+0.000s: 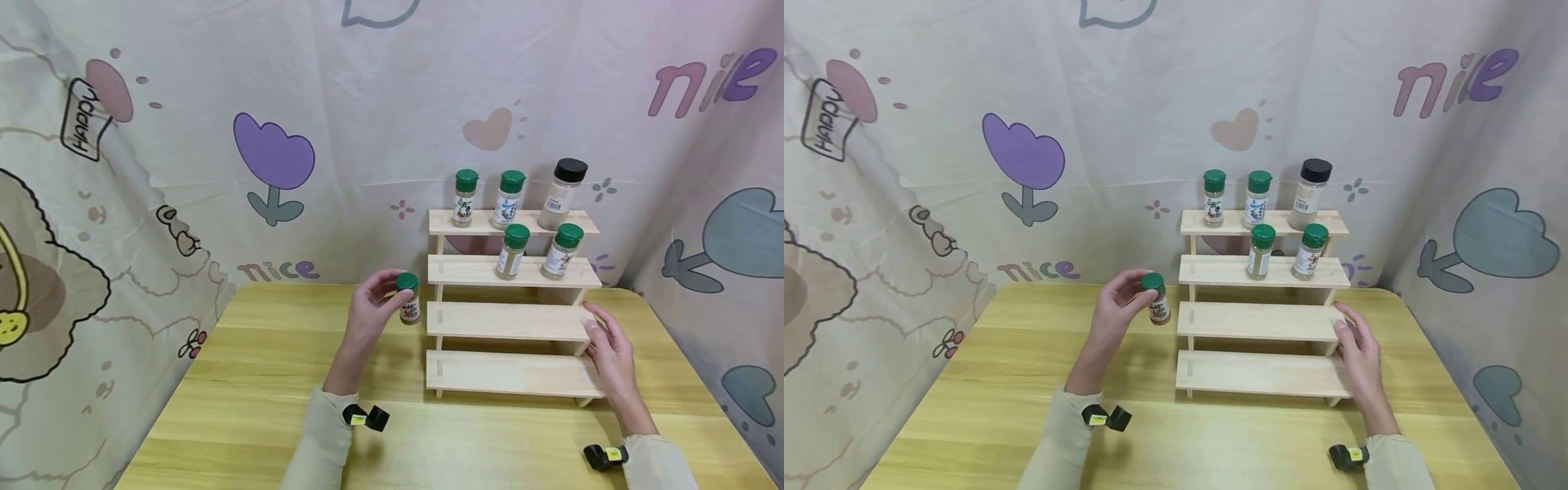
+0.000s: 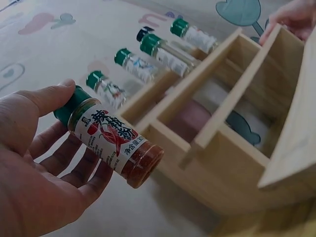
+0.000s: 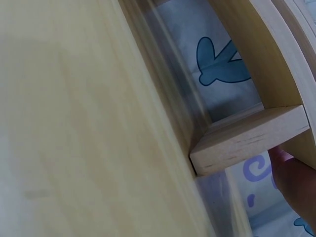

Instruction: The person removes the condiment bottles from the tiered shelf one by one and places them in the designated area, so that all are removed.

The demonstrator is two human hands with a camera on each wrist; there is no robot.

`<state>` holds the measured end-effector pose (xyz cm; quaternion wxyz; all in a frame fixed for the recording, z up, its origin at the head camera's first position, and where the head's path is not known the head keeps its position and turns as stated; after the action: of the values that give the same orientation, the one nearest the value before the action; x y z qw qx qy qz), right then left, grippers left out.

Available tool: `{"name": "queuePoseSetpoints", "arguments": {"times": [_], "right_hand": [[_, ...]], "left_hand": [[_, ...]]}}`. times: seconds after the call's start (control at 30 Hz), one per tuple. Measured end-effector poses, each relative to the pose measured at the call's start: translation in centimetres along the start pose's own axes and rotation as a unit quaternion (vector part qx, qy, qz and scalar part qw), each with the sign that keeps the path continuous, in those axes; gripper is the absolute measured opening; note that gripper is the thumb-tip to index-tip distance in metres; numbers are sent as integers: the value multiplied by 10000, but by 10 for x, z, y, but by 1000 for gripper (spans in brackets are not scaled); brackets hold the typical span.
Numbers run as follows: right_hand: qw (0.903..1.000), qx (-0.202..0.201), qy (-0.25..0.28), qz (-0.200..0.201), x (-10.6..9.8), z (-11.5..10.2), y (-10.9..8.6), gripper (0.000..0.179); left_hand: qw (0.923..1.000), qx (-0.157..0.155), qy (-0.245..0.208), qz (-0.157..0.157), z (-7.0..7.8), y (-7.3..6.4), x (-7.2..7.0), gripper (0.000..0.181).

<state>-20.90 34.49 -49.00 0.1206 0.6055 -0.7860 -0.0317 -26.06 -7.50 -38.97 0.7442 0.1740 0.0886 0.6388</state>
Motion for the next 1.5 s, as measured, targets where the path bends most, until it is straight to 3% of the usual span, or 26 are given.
{"name": "queuePoseSetpoints", "arguments": {"times": [0.33,0.8,1.23,1.5], "right_hand": [[9997,58,-168,-184,-1,-1,0,45],[9996,59,-194,-218,-2,0,-1,45],[9996,57,-219,-195,-2,1,-2,46],[9994,81,-259,-207,-2,1,-1,47]], "left_hand": [[9983,-31,170,555,-19,-4,-18,34],[9946,-366,173,959,-60,-4,-35,37],[9931,-460,360,1018,-95,-4,-44,35],[9939,-388,393,959,-106,-2,-44,35]]}}
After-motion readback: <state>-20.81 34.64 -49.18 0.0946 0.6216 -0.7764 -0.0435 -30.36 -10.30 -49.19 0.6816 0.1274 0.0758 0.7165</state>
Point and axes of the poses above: each hand's wrist, its own y-axis towards the middle knuckle, its own x-axis out of the palm, z = x × y, the point moved 4 cm from there along y, towards the middle knuckle, and after that the axes turned 2 degrees about x, right-handed, at the moved point
